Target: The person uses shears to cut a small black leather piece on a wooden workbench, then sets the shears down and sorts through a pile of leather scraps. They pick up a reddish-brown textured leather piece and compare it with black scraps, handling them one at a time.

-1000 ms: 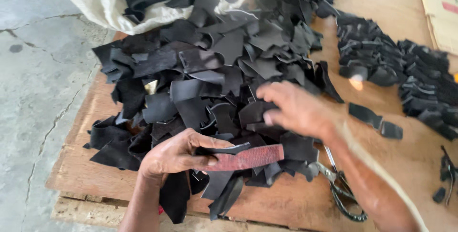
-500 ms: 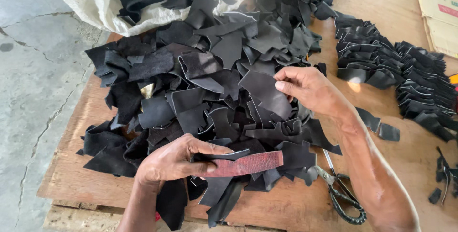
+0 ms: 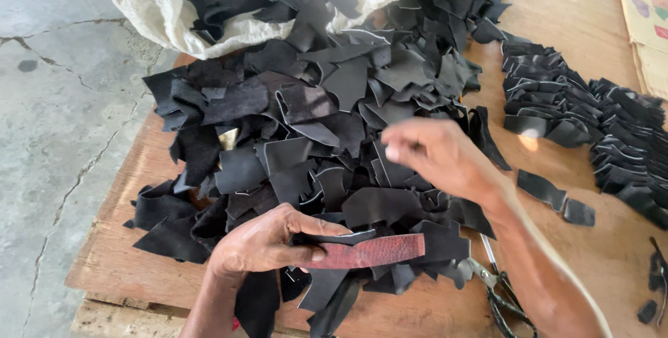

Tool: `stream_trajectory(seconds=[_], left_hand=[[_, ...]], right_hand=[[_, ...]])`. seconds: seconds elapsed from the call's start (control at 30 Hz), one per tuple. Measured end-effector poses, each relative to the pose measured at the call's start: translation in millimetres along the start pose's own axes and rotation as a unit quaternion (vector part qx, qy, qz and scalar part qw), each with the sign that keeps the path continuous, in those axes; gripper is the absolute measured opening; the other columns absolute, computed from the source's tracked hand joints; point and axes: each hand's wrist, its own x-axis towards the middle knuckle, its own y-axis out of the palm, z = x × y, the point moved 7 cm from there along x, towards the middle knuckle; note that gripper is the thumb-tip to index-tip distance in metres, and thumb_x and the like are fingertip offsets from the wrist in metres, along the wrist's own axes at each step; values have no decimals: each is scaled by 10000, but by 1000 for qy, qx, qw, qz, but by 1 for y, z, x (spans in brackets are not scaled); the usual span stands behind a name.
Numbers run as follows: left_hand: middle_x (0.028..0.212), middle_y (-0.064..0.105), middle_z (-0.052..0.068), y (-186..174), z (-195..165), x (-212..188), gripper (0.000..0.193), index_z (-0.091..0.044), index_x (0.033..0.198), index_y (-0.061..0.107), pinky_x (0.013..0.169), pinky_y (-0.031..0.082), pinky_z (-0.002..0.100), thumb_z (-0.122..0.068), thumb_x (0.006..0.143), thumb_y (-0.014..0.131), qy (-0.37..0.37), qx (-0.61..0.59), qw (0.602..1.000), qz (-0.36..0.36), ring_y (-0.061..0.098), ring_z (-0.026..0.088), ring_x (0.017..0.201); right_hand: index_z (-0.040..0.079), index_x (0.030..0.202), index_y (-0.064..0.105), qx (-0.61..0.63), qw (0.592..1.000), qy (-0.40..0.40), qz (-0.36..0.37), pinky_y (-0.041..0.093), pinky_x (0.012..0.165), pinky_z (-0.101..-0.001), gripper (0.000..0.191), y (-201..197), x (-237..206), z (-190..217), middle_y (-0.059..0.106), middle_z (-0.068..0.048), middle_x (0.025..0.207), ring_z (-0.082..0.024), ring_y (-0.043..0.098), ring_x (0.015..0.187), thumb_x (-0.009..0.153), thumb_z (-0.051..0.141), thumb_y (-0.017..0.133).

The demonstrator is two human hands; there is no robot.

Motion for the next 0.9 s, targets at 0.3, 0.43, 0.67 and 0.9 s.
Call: stream_trajectory(seconds=[0.3, 0.43, 0.67, 0.9], left_hand=[[1127, 786, 110, -7, -7, -3, 509, -52, 1329, 683, 736, 628, 277, -105, 826, 734, 19, 24, 1000, 7, 732, 108, 870], [1280, 749, 107, -8, -9, -6, 502, -59, 1335, 679, 767, 623, 270, -139, 847, 760, 52, 14, 998, 9, 725, 105, 926], [1323, 736, 54, -26, 6, -11, 496, -131, 1316, 700, 733, 598, 325, -159, 823, 741, 20, 35, 999, -5, 715, 177, 830], [1233, 778, 99, -30, -7, -14, 505, -126, 1363, 689, 816, 614, 306, -113, 860, 732, 132, 72, 989, 6, 757, 149, 913]], right_hand=[[89, 1286, 668, -102, 994, -37, -11, 449, 1036, -479, 440, 30, 101, 52, 592, -166, 1329, -324, 546, 1265, 929, 330, 757], [23, 1394, 543, -62, 977, -198, 39, 355, 1058, -622, 704, 69, 123, 87, 376, -310, 1506, -512, 386, 1358, 803, 312, 795], [93, 1052, 698, -89, 983, -100, 129, 514, 1020, -388, 275, 73, 77, 58, 529, -87, 1450, -263, 606, 1223, 780, 136, 686], [135, 1003, 776, -152, 973, -79, 152, 500, 1053, -377, 299, 40, 57, 50, 662, -13, 1299, -226, 619, 1245, 847, 391, 772]])
